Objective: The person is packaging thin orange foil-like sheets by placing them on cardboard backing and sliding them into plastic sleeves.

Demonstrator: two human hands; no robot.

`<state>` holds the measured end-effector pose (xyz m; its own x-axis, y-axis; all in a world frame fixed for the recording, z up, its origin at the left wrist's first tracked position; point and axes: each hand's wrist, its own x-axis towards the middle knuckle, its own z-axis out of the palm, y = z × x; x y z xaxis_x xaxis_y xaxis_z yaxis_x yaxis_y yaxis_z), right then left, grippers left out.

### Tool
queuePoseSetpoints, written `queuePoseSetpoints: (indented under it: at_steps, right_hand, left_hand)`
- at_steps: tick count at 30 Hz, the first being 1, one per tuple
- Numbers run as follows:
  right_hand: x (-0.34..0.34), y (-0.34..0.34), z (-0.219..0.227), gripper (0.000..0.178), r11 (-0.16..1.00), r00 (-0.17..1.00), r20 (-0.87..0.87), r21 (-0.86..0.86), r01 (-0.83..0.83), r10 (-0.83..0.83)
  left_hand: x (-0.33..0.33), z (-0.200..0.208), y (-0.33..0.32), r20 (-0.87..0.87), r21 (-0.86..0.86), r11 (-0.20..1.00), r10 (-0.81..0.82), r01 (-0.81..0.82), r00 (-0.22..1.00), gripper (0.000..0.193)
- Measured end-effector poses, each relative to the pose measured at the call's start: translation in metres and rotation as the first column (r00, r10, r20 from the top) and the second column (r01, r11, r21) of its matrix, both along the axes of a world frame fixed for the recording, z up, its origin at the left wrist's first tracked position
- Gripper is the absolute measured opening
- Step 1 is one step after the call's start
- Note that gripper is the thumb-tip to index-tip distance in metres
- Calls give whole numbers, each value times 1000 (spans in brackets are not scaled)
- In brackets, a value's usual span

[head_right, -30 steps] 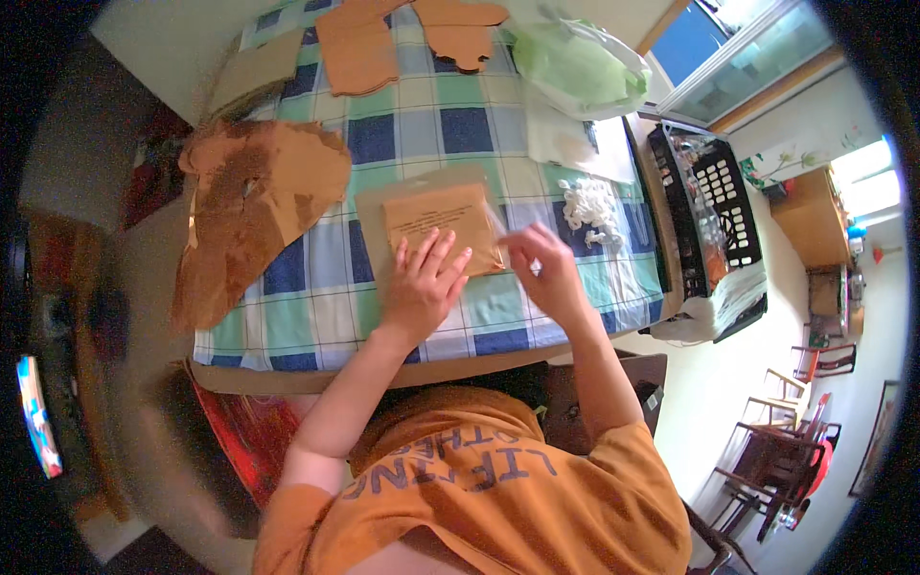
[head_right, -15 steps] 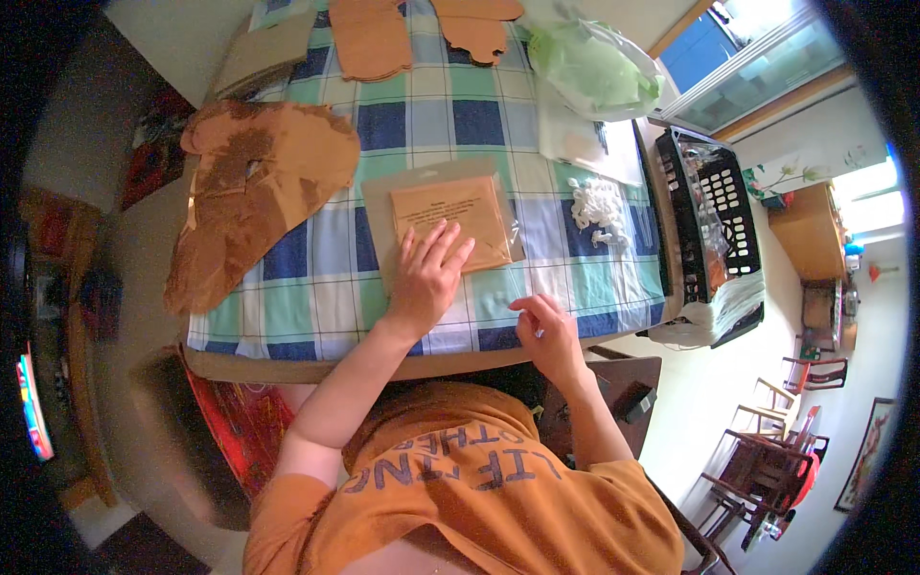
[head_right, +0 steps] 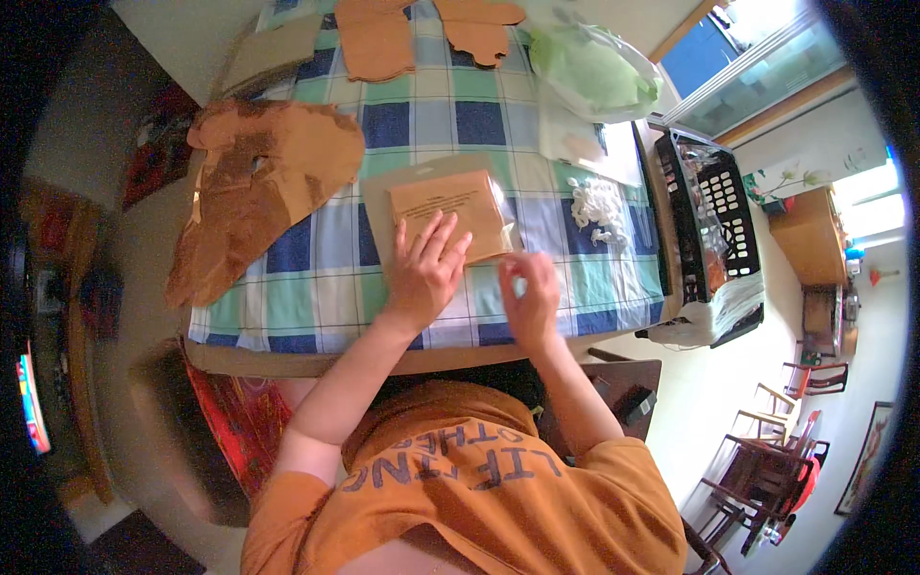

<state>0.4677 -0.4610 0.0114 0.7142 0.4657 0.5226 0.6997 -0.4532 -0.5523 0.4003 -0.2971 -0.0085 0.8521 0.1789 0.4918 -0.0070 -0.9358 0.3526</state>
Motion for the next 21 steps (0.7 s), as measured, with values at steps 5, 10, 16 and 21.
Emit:
queuePoseSetpoints:
  at_steps: [5, 10, 16, 21]
  right_hand:
    - [-27, 11, 6, 40, 894, 945, 20, -330, -301, 326]
    - [-19, 14, 2, 51, 856, 954, -73, -426, -293, 290]
    - [-11, 9, 1, 57, 836, 954, -106, -461, -298, 281]
    - [-10, 15, 8, 56, 827, 951, -54, -481, -291, 303]
  left_hand:
    - [-2, 1, 1, 7, -30, 999, 24, -23, 1000, 29]
    - [-2, 3, 3, 5, -54, 999, 4, -4, 1000, 32]
    - [-3, 5, 4, -8, -45, 999, -4, 4, 1000, 30]
    - [-2, 1, 4, 14, -41, 999, 5, -4, 1000, 31]
